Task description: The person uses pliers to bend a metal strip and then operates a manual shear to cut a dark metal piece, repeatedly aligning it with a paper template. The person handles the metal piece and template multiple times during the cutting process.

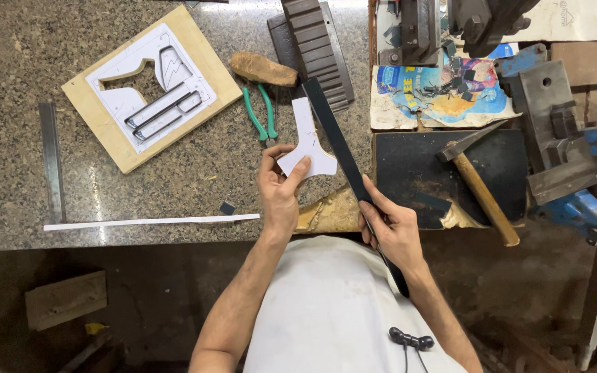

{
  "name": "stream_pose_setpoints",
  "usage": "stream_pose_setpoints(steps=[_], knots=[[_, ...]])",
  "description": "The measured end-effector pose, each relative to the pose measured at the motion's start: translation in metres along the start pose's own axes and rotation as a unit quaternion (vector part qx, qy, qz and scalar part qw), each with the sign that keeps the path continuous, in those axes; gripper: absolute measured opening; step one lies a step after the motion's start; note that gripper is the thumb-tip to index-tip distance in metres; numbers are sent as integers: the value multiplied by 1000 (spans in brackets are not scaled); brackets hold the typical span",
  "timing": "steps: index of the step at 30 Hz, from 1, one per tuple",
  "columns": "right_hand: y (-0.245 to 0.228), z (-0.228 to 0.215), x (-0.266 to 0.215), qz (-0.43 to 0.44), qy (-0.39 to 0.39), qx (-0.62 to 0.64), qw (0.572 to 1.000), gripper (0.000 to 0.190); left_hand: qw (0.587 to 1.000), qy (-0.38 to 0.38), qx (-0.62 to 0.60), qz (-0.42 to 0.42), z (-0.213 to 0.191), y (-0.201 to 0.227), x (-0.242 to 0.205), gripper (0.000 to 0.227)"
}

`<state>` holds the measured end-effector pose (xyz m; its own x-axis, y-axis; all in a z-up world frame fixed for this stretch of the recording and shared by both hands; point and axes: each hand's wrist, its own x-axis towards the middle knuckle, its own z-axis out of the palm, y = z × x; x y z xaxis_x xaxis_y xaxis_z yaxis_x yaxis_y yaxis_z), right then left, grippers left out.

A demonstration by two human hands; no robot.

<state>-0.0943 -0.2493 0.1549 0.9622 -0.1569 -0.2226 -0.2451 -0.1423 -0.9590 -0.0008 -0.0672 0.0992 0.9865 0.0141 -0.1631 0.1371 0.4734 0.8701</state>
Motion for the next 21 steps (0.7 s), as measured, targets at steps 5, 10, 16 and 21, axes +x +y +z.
stream_pose_setpoints(steps=[5, 10, 16, 21], knots=[[1, -1, 1, -9, 4, -4, 1000, 47, 1000, 9, -25, 11, 3, -2, -1, 36], [-2, -3, 1, -14, 4, -6, 1000, 47, 999, 15, -46, 18, 4, -4, -3, 38], [-10, 0, 2, -23, 13, 14, 1000, 47, 997, 55, -59, 2, 9, -11, -4, 39], [-18, 2, 5, -35, 15, 36, 999, 47, 986, 55, -157, -10, 19, -11, -6, 43]])
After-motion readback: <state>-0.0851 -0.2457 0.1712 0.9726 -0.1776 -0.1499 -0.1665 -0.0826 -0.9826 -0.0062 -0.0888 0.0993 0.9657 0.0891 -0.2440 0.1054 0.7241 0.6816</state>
